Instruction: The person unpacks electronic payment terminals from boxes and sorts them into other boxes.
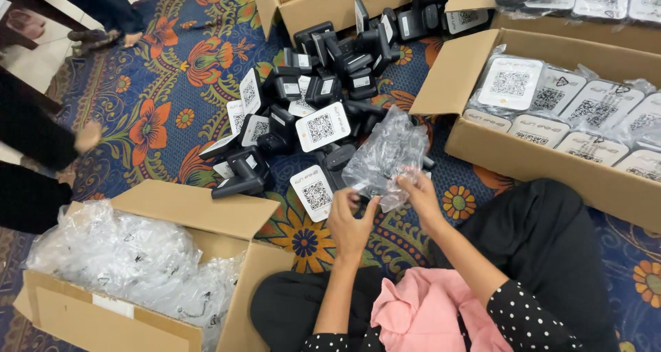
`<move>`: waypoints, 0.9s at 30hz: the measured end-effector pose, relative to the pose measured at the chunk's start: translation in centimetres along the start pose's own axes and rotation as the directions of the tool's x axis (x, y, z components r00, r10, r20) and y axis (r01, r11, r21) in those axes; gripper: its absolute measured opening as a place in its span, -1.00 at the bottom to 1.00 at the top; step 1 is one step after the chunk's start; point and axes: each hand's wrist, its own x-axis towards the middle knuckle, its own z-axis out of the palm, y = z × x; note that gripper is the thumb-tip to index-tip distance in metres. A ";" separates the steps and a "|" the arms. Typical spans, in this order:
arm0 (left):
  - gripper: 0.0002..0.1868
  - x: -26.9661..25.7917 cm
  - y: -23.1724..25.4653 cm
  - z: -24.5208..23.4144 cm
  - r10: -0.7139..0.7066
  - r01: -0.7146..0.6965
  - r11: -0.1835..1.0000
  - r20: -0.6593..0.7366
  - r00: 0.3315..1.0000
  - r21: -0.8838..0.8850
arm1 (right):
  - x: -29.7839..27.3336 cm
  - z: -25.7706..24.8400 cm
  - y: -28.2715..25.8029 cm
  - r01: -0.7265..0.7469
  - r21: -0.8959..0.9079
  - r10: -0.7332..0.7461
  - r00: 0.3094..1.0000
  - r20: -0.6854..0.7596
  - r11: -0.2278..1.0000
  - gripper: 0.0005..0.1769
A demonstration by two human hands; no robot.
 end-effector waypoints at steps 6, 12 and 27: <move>-0.62 -0.1 2.5 -2.0 0.764 -0.627 0.635 -0.244 0.598 0.451 | 3.0 -3.2 -2.0 -0.015 -0.307 0.135 0.917 0.375 0.952 -0.59; -0.77 0.4 -3.8 2.0 0.613 -0.576 0.789 -0.323 0.721 0.213 | 1.5 -1.6 -7.0 -0.057 -0.662 0.178 0.977 0.117 0.747 -0.46; -0.66 2.2 4.8 1.6 0.689 -0.671 0.724 -0.108 0.717 0.161 | -3.3 -8.7 0.9 -0.084 -0.768 0.109 0.994 -0.018 0.635 -0.11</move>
